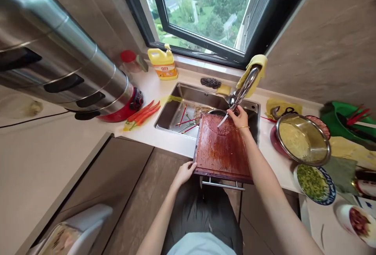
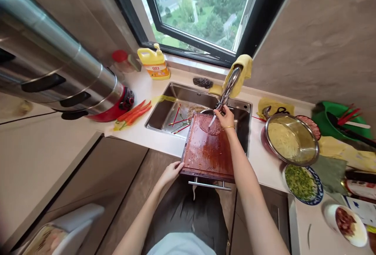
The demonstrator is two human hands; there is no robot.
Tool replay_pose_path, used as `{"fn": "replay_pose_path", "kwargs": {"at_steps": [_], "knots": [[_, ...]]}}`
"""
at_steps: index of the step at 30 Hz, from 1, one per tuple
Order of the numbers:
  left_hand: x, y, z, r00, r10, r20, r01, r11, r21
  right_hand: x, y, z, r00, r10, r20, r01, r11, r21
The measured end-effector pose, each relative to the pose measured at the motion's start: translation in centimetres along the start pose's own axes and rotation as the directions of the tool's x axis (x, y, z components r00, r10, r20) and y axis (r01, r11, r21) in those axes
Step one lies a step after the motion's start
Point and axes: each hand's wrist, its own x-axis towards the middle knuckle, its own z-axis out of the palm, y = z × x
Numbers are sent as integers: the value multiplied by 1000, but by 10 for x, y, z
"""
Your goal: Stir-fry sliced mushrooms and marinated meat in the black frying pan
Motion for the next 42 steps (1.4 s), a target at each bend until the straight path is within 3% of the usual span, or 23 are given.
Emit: {"fn": "replay_pose_path", "kwargs": {"at_steps": [5,10,14,18,27,30,38,42], "knots": [[4,2,2,997,-77,31,82,974,-209,-7,10,-4,999,-8,43,12,996,-87],[4,7,8,995,-100,21,101,938,-333,-50,36,6,969,196,152,-151,952,-264],[10,13,12,991,-131,-37,105,907,-408,-86,35,31,945,239,225,-241,970,-19],[17,22,10,984,-160,-76,112,895,-432,-97,13,49,909,265,322,-356,896,267],[24,45,2,982,-145,-118,79,896,-438,-82,-5,63,904,305,299,-409,819,403],[27,46,0,982,-148,-119,83,899,-430,-86,-5,53,887,295,356,-430,809,401],[39,45,-4,982,-155,-112,97,909,-406,-90,22,-11,843,313,439,-462,838,291],[39,49,-5,980,-161,-121,100,911,-399,-89,24,-16,840,327,433,-475,830,294]]}}
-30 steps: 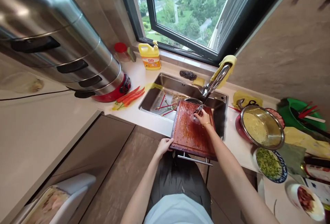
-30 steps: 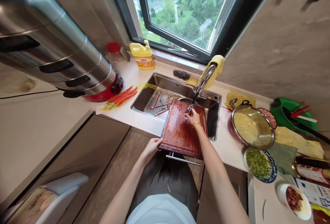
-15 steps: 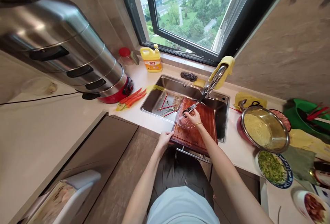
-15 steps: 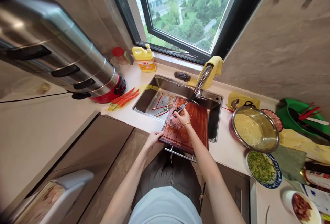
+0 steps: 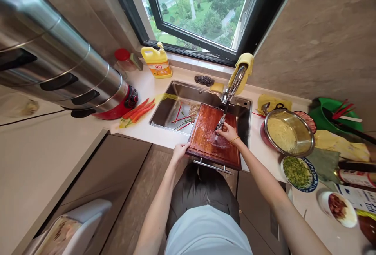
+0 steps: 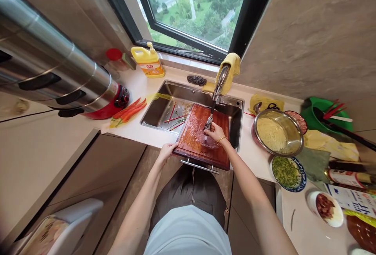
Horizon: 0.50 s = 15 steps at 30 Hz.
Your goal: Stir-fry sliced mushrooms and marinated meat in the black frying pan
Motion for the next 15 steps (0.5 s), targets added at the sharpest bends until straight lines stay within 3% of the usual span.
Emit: {"fn": "replay_pose_path", "kwargs": {"at_steps": [7,15], "knots": [[-3,8,1,1000,-6,-12,6,1000,-5,-7,-1,28,998,-48,28,46,996,71],[-2,10,1,999,-27,-30,27,1000,11,-12,-6,18,999,-38,37,35,996,83]]}}
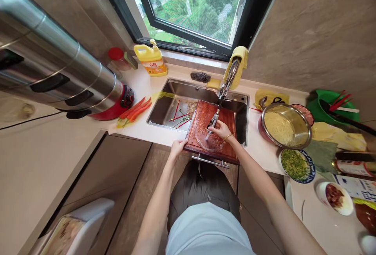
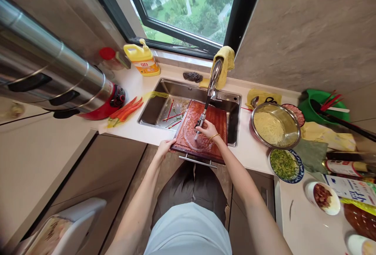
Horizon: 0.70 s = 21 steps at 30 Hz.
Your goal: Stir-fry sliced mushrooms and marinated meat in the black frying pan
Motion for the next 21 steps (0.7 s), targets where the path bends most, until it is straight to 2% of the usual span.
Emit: {"fn": "replay_pose_path", "kwargs": {"at_steps": [5,7,12,14,17,19,21], "knots": [[4,-5,0,1000,0,-6,0,1000,5,2,4,-7,999,21,-34,-20,1000,16],[4,-7,-1,1000,3,-3,-3,1000,4,6,5,4,998,-7,-58,9,1000,23],[6,-13,-2,1000,4,-9,-4,1000,9,23,12,50,991,-80,-105,93,987,132],[9,-17,-2,1000,0,-15,0,1000,13,30,19,55,986,-84,-143,100,989,113],[14,-24,-1,999,-6,-31,7,1000,29,36,30,35,983,-98,-156,98,995,-8],[17,-28,-1,999,-7,-49,10,999,52,39,34,11,975,-131,-179,103,982,-158],[18,-30,-2,998,-3,-59,8,997,78,43,33,-15,957,-183,-224,94,930,-355]]}}
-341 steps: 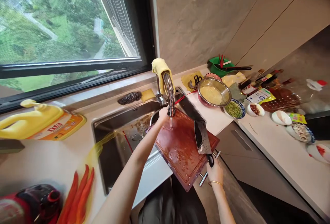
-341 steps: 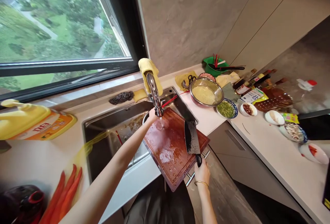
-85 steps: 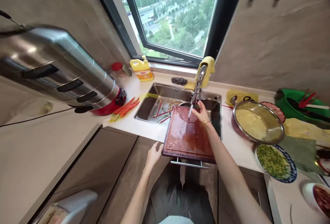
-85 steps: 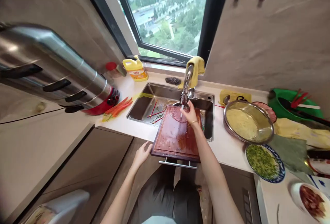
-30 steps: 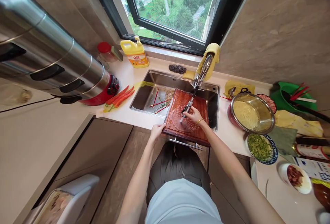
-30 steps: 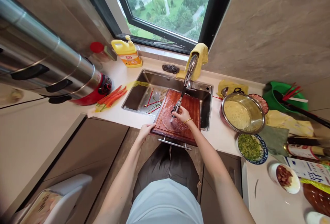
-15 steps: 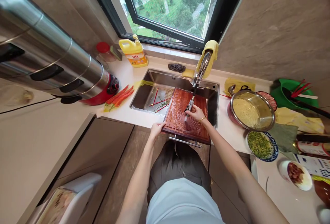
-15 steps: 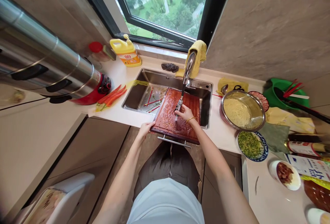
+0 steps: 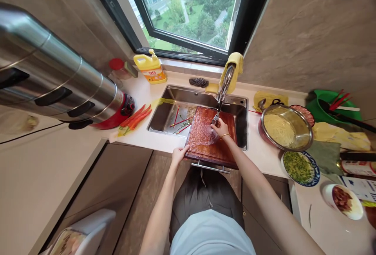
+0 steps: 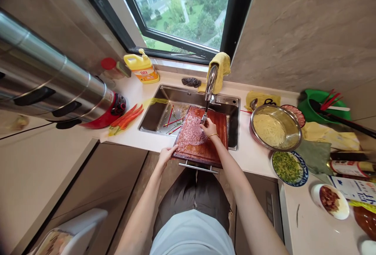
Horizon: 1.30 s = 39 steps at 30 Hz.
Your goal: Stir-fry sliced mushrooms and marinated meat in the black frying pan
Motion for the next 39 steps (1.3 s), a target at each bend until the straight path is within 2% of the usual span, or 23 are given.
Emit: {"fn": "replay_pose_path", "kwargs": {"at_steps": [3,5,11,14,17,19,21,23,25,27,31,35,37,39], "knots": [[0,-2,-1,1000,-1,6,1,999,32,14,3,-23,996,-44,-82,24,973,-232],[0,-3,-3,1000,-11,11,10,998,54,20,2,-23,994,-52,-93,26,963,-269],[7,-12,-7,999,-28,22,25,995,99,27,-8,26,989,-59,-137,38,988,-149],[12,-20,-8,998,-20,51,14,995,99,39,-27,30,970,-102,-221,94,994,-48],[15,-26,-8,998,-26,61,20,995,96,54,-50,12,932,-156,-327,180,983,44],[16,-29,-8,997,-38,62,33,996,82,60,-58,-4,945,-182,-272,205,977,60],[15,-30,-7,997,-45,64,40,997,63,61,-57,-18,974,-147,-170,170,977,126],[13,-31,-5,997,-41,66,39,998,41,61,-48,-30,991,36,-132,8,946,324],[11,-30,-4,997,-33,70,32,999,21,65,-34,-43,955,278,-99,-186,828,529],[10,-28,-4,997,-27,69,27,1000,10,76,-23,-54,912,407,-49,-292,729,620],[8,-23,-9,998,-19,58,17,999,42,116,-20,-71,915,401,-49,-287,730,620],[11,-21,-22,998,43,52,-51,987,155,152,-37,-86,914,368,-171,-239,829,507],[17,-21,-28,996,94,2,-91,962,257,155,-44,-91,902,358,-242,-230,873,430],[23,-20,-32,991,120,-57,-91,925,369,141,-45,-93,883,352,-311,-237,906,352]]}}
